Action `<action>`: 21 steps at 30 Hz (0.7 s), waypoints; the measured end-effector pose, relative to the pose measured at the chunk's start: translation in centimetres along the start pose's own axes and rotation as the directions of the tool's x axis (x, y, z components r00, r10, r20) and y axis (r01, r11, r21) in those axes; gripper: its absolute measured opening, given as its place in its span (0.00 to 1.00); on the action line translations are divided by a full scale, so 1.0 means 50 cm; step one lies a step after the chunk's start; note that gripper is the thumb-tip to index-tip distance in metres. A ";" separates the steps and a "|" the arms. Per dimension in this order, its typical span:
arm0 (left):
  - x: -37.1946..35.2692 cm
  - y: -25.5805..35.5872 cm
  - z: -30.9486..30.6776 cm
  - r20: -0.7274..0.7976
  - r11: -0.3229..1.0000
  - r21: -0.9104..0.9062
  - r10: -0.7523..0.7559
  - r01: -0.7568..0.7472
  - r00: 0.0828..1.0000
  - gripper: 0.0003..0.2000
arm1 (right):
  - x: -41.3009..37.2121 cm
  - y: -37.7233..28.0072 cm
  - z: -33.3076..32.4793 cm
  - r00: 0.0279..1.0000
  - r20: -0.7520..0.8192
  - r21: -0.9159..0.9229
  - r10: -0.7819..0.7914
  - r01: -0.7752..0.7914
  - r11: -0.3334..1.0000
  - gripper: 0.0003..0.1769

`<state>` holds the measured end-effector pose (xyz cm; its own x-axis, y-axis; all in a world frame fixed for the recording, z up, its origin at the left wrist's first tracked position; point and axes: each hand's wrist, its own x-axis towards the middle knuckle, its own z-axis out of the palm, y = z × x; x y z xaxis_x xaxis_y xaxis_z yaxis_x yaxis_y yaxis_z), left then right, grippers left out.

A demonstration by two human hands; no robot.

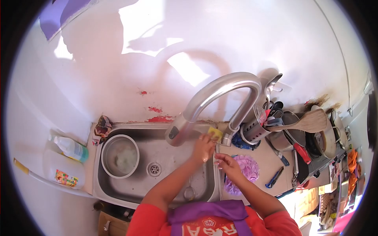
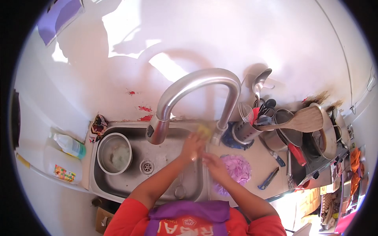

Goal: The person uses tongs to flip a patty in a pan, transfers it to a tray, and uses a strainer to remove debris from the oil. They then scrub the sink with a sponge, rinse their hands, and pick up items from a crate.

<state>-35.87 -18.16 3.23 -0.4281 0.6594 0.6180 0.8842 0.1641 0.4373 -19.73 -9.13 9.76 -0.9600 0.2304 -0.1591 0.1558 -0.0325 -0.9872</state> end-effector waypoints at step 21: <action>-0.192 0.147 0.073 0.259 0.517 -0.573 -0.622 0.636 0.739 0.23 | -0.086 -0.069 -0.068 0.992 -0.115 -0.074 -0.058 0.049 0.996 0.19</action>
<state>-24.57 -20.61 -1.88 -0.8176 0.5756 0.0157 0.0782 0.0841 0.9934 -15.32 -6.69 13.85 -0.9341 0.3426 -0.1002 0.1251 0.0513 -0.9908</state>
